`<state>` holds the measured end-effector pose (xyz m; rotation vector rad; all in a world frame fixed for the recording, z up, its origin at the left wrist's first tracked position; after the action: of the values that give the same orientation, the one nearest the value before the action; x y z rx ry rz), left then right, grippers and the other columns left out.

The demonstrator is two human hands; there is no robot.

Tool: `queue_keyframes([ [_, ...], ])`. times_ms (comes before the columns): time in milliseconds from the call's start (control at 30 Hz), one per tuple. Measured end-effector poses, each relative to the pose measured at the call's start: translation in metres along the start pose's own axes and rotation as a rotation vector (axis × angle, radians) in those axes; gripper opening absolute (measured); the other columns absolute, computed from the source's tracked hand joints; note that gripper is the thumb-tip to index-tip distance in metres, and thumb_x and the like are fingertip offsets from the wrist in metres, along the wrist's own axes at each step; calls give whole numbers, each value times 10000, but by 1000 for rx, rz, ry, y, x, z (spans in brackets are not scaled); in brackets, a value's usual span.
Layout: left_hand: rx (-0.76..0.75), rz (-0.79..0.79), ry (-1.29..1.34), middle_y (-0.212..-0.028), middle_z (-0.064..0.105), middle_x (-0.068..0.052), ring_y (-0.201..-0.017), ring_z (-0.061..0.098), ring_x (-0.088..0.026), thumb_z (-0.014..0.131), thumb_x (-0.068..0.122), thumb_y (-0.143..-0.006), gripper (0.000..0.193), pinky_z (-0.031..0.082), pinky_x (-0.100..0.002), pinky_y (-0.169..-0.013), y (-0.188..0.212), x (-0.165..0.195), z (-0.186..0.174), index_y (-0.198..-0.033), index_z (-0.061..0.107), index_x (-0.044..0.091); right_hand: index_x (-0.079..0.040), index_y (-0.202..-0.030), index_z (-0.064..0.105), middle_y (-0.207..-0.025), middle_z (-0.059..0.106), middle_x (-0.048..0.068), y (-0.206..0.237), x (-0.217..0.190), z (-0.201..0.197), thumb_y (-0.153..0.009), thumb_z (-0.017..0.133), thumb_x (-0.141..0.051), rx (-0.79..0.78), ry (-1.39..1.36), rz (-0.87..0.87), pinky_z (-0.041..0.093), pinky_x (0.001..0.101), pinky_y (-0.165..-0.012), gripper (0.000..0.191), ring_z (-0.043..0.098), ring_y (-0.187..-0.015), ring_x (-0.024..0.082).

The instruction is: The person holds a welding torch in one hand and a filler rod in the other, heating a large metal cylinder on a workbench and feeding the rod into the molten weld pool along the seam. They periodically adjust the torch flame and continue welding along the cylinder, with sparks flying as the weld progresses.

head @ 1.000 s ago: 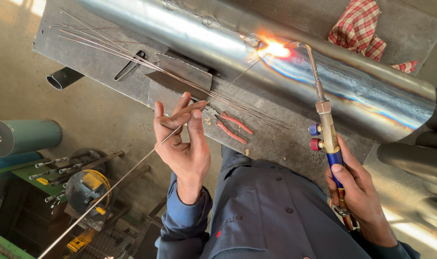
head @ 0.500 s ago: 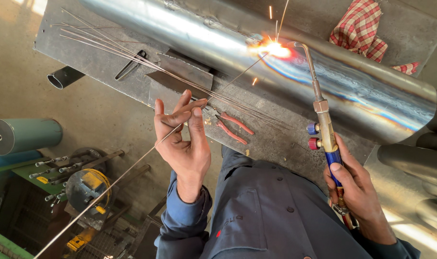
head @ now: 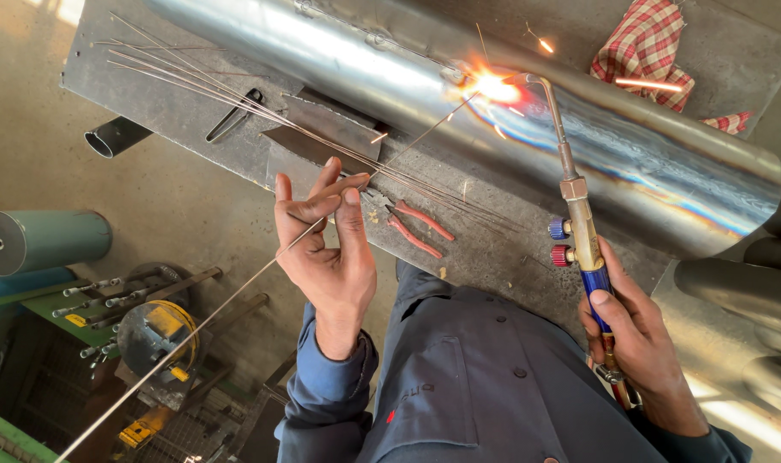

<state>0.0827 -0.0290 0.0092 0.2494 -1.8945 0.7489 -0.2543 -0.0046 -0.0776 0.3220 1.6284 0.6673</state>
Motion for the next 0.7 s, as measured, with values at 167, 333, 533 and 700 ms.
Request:
queue_keyframes([
  [167,-2,2,-22,-1056,791,-135,-1369,663,-317,632,58,-1091,168,142,-549,-1374,-1,1,1,-1060,467,48,-247,-1667,268,-646,482,62,0,-2,2,-970,456,-164,-1,-2,-6,449,302,-397,727,444,-398,129],
  [333,7,8,-26,-1040,790,-134,-1357,671,-317,638,53,-1083,176,139,-553,-1368,-1,0,0,-1051,466,47,-237,-1669,264,-644,478,63,1,-4,3,-969,454,-156,-6,-2,-24,446,300,-392,729,447,-397,131],
  [533,7,7,-29,-1043,789,-140,-1361,665,-323,631,34,-1080,153,131,-559,-1367,-1,-1,1,-1055,481,41,-233,-1670,256,-642,481,64,0,-4,4,-972,450,-160,-12,-1,-27,440,294,-391,728,449,-392,132],
  [700,13,9,-23,-1045,789,-132,-1361,665,-321,628,38,-1083,153,129,-561,-1368,-1,0,1,-1057,477,39,-231,-1667,255,-638,479,62,0,-3,4,-972,452,-167,-21,-3,-33,445,293,-387,725,451,-386,131],
])
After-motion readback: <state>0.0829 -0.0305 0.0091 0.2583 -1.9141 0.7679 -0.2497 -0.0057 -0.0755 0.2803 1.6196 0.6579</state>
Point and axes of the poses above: each hand's wrist, its own y-axis away from the middle knuckle, its own z-axis out of the palm, x = y × z, the point moved 4 cm from there along -y, towards the middle knuckle
